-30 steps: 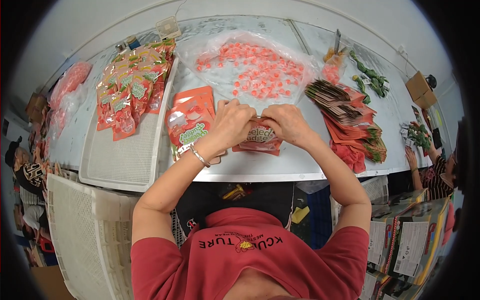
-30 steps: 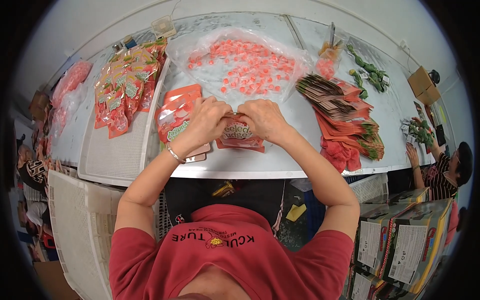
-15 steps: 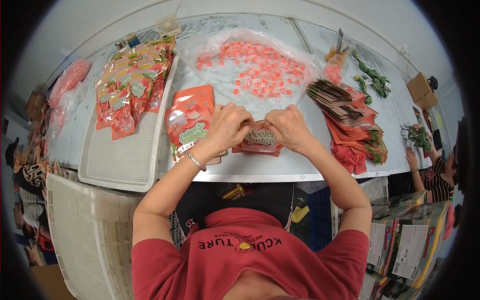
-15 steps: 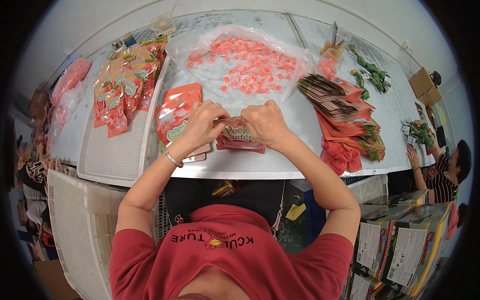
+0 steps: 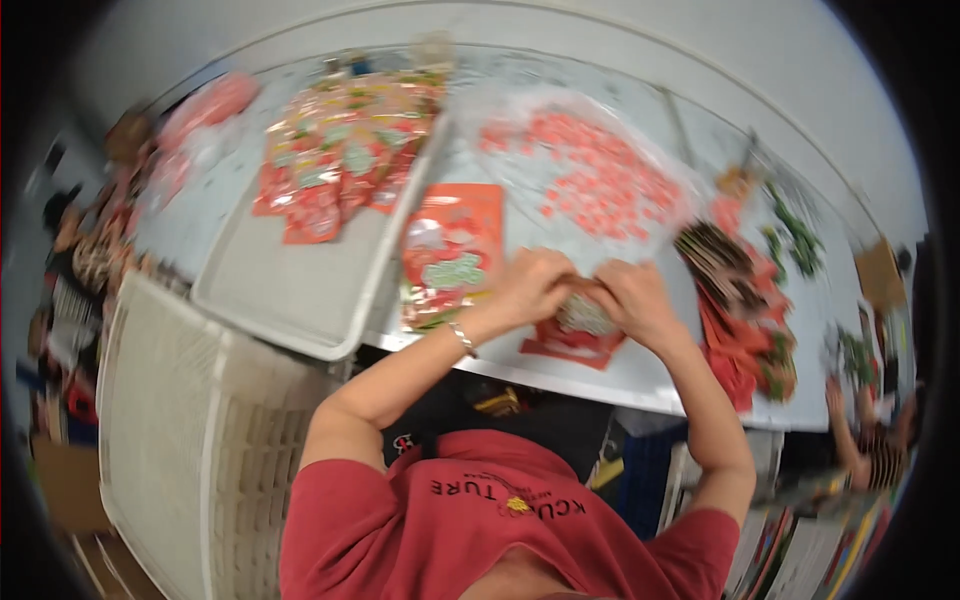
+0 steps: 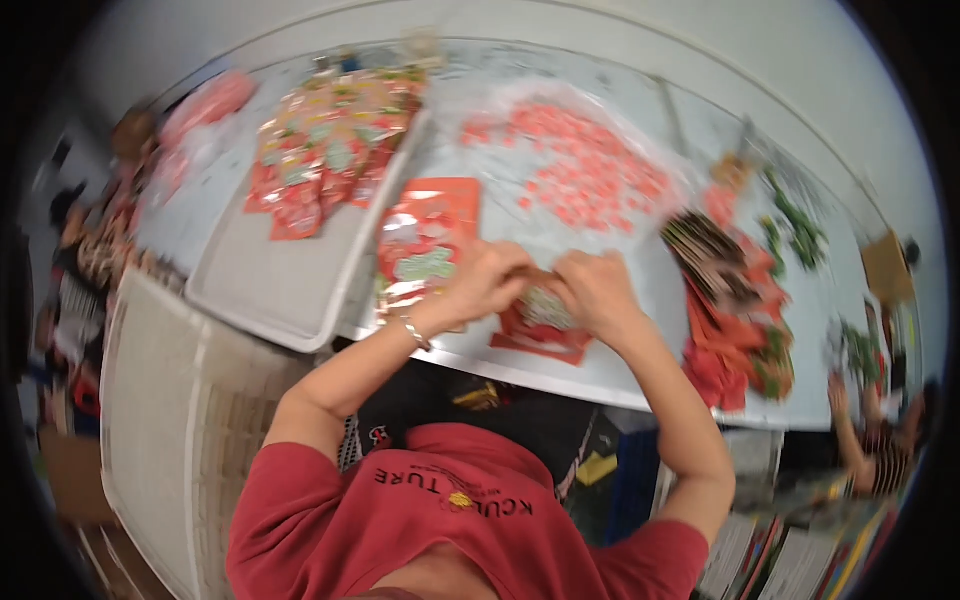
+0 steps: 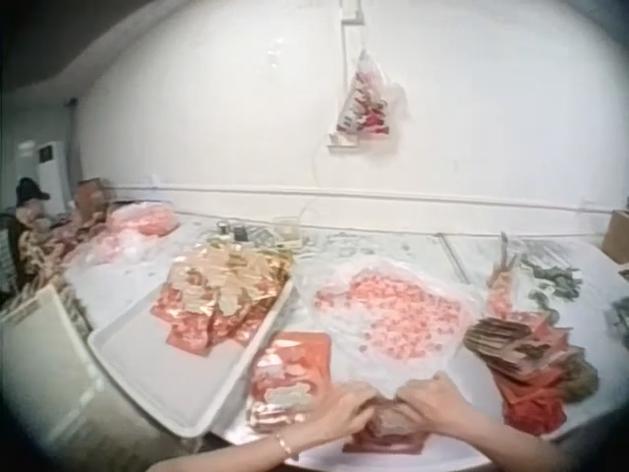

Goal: Bagging individual gummy candies into retail packaging.

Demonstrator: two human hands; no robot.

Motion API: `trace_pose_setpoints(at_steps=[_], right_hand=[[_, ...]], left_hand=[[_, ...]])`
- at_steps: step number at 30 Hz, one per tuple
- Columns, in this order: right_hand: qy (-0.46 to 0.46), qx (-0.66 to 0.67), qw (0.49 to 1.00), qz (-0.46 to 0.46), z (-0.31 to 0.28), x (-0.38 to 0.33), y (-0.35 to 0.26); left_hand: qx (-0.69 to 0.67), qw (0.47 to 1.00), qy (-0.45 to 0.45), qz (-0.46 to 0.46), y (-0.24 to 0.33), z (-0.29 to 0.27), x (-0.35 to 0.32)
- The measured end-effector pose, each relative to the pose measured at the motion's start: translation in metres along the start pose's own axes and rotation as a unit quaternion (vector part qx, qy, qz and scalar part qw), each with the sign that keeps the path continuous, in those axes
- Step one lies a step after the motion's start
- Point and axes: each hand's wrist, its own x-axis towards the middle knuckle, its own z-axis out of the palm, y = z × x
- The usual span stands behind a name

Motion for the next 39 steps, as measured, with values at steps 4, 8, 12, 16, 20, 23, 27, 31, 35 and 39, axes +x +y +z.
trace_pose_setpoints(at_steps=[4, 8, 12, 16, 20, 23, 27, 31, 35, 39], right_hand=[[-0.025, 0.006, 1.000, -0.003, -0.013, -0.002, -0.014], [-0.045, -0.006, 0.999, -0.010, -0.023, 0.018, -0.037], [0.122, 0.125, 0.984, 0.026, -0.062, 0.048, -0.053], [0.029, 0.320, 0.943, 0.084, -0.012, 0.095, -0.023], [0.189, 0.266, 0.945, -0.031, 0.011, 0.198, -0.077], [0.217, 0.351, 0.911, 0.006, 0.042, 0.279, -0.098], [0.192, 0.261, 0.946, 0.015, 0.125, 0.349, -0.103], [0.137, 0.335, 0.932, -0.015, 0.190, 0.354, -0.081], [0.229, 0.368, 0.901, -0.009, 0.198, 0.292, -0.066], [0.258, 0.124, 0.948, 0.139, 0.184, 0.198, 0.014]], left_hand=[[-0.199, 0.971, -0.069, -0.110, 0.007, -0.010, -0.009], [-0.131, 0.988, 0.029, -0.075, -0.007, -0.022, -0.029], [-0.098, 0.984, 0.118, -0.092, 0.014, -0.086, -0.012], [-0.066, 0.961, 0.256, -0.084, -0.011, -0.131, 0.000], [0.067, 0.864, 0.489, -0.101, -0.080, -0.201, -0.035], [0.079, 0.822, 0.544, -0.147, -0.126, -0.232, -0.062], [0.221, 0.778, 0.444, -0.385, -0.199, -0.226, -0.101], [0.303, 0.775, 0.221, -0.508, -0.227, -0.185, -0.107], [0.408, 0.758, 0.155, -0.485, -0.252, -0.168, -0.104], [0.337, 0.795, 0.172, -0.475, -0.285, -0.188, -0.097]])
